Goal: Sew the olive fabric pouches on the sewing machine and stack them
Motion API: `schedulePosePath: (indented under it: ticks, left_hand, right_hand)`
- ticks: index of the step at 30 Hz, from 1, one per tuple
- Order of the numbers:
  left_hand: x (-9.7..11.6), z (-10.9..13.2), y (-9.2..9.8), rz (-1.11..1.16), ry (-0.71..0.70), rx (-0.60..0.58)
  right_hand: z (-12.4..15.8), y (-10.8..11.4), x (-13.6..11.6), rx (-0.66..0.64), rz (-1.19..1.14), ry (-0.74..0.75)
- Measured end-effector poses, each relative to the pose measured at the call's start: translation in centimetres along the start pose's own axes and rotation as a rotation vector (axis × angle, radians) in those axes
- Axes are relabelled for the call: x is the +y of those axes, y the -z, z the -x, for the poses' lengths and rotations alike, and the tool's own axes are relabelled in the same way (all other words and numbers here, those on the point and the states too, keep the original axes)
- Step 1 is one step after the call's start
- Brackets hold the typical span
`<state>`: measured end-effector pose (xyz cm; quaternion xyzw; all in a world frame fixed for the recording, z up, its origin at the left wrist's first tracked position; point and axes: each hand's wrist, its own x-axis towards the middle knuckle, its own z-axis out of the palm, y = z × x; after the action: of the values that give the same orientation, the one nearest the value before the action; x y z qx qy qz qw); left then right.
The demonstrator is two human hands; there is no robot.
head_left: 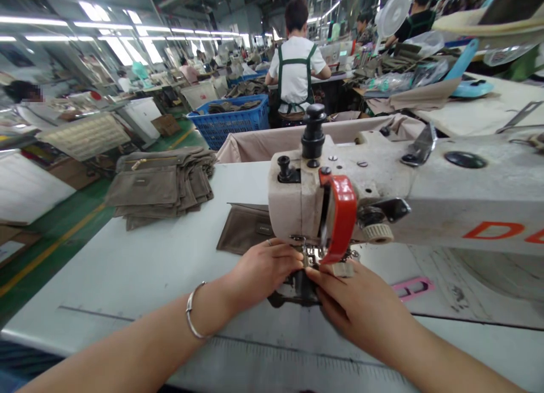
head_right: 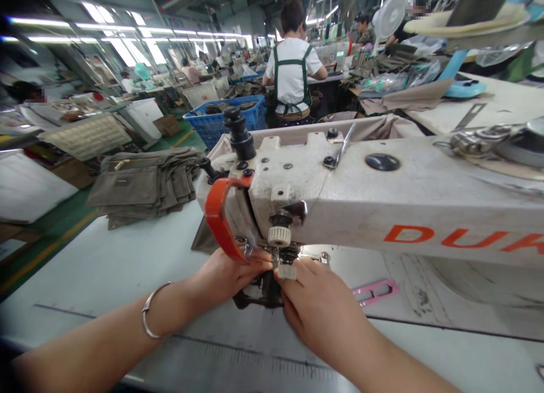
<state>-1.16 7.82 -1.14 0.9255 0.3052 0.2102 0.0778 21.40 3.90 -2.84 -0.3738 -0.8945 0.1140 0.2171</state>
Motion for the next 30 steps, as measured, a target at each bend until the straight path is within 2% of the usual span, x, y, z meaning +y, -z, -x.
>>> schedulePosePath:
  ticks: [10,15,20,24,27,30]
  left_hand:
    - [-3.1,-1.0,-1.7,0.021,0.099,-0.002]
    - [-3.4,-1.1,-1.9,0.010,0.140,-0.030]
    - [-1.4,-1.7,0.3,-0.025,0.175,-0.083]
    - [1.8,-2.2,2.4,-0.040,0.192,-0.247]
    - [3.5,-1.9,2.7,-0.022,0.179,-0.307]
    - [4.0,-1.3,2.0,-0.022,0.204,-0.274]
  right_hand:
    - [0.0,-0.3,0.3,0.017,0.030,-0.008]
    - [-0.2,-0.2,0.2,-0.007,0.025,-0.013]
    - [-0.1,0.1,0.1,0.026,0.028,0.001]
    - [0.1,0.3,0.2,0.059,-0.003,0.040]
    - [0.1,0.5,0.3,0.033,-0.007,0.054]
    - [0.1,0.6,0.2,0.018,-0.003,0.064]
